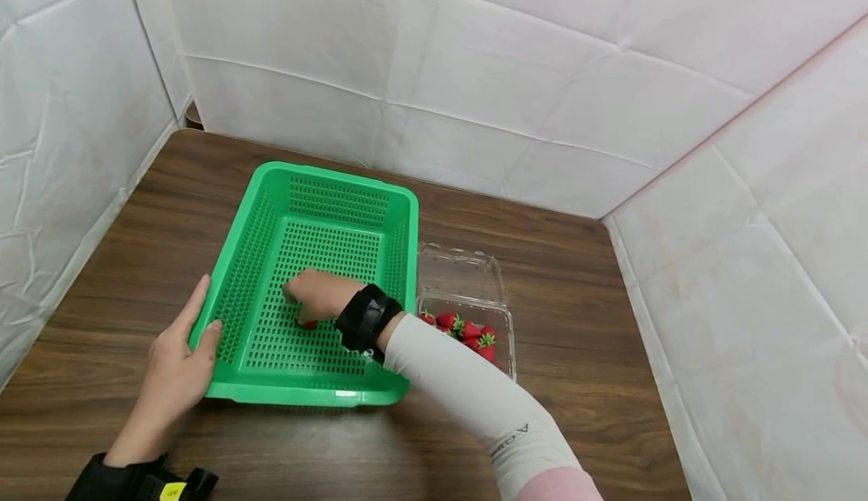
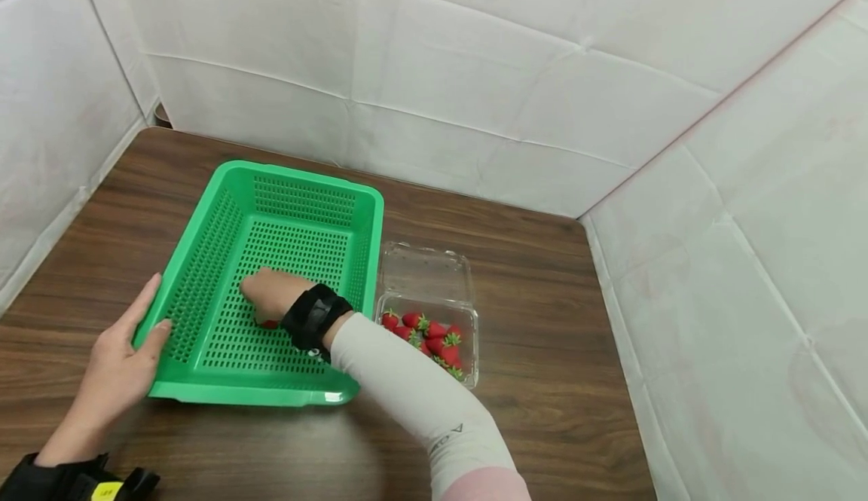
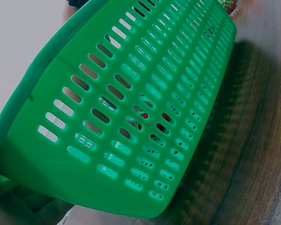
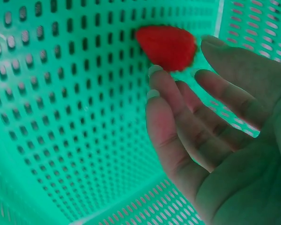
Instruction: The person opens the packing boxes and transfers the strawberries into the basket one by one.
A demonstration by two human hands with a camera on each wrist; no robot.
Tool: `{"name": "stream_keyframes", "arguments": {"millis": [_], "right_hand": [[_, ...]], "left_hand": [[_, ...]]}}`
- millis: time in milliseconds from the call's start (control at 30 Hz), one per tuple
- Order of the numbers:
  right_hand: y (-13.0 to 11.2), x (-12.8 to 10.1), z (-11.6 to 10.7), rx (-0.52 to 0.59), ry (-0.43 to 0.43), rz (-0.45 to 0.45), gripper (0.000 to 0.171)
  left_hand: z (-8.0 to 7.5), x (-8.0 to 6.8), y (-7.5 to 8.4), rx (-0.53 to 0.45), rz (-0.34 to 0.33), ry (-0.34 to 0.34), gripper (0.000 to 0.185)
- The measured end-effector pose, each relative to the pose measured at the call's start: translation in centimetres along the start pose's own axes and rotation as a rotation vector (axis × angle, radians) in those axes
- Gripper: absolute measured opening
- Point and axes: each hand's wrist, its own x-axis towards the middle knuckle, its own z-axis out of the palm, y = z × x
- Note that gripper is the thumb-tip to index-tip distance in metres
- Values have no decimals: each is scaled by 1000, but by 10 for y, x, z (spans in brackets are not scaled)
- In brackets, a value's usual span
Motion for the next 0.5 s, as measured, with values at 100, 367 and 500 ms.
{"name": "stream_keyframes", "arguments": {"millis": [100,367,500], "right_hand": [[1,-5,-7,3,26,-31,43],[0,-37,-33,37,173,-107,41],[3,-55,-40,51,246,-114,41]], "left_hand": [[-1,1,-1,-11,-5,-9,59],[-1,2,-1,-30,-31,-35,58],[-1,2,-1,-43,-31,-38,58]]}}
